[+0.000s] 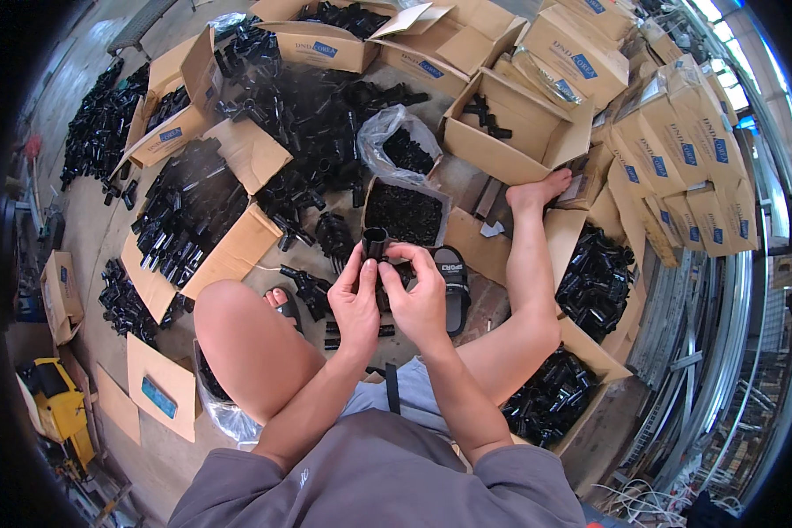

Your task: The person assembles small black metal components by hand while sitting on the floor, taking pieces from a large pile and small fasteners from a container.

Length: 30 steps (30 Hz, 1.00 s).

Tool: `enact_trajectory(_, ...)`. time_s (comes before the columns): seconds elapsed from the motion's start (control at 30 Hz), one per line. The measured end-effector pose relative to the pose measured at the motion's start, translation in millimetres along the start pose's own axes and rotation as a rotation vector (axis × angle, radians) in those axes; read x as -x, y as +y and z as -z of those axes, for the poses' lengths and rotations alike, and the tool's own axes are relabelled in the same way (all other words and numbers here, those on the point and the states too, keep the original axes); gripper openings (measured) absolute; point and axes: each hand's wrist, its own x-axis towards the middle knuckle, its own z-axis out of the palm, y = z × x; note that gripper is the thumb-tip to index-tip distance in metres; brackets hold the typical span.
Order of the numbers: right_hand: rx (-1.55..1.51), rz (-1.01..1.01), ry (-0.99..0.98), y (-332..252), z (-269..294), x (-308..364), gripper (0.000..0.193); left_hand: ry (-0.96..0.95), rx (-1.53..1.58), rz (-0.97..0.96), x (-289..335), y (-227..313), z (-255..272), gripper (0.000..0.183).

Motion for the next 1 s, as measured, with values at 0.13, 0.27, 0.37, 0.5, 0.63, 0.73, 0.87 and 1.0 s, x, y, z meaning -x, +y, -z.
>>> enact_trajectory(0.13,0.253,0.013,-0.014,-0.9,2.1,-2.4,0.016,-0.002,0.006,-0.016,-1.3,-9.8,0.8,0.04)
enact_trajectory(0.27,-0.005,-0.04,-0.007,5.3,-2.9,3.3,0.018,-0.007,0.032,0.025,-1.8,-7.0,3.0,0.04)
enact_trajectory(0.37,0.158,-0.001,-0.045,7.9,-0.5,-0.9,0.02,-0.001,-0.017,0.021,-4.4,-5.8,3.4,0.039)
enact_trajectory(0.5,-0.001,-0.114,0.012,11.0,-3.1,0.6,0.025,-0.022,-0.011,0.053,-3.9,-6.1,3.6,0.039)
enact_trajectory(0.63,0.17,-0.253,-0.116,19.7,18.1,-9.1,0.048,-0.154,0.002,0.175,-2.5,4.7,1.2,0.045)
enact_trajectory(0.73,0.129,-0.346,0.006,44.4,34.7,-13.8,0.049,-0.325,0.037,0.25,2.7,5.4,0.7,0.055)
enact_trajectory(0.87,-0.178,-0.527,0.028,18.2,53.3,-23.3,0.06,-0.49,0.06,0.401,11.3,13.2,2.6,0.052)
enact_trajectory(1.0,-0.073,-0.368,0.144,17.7,57.2,-23.1,0.062,-0.624,-0.058,0.559,15.0,9.4,3.9,0.044)
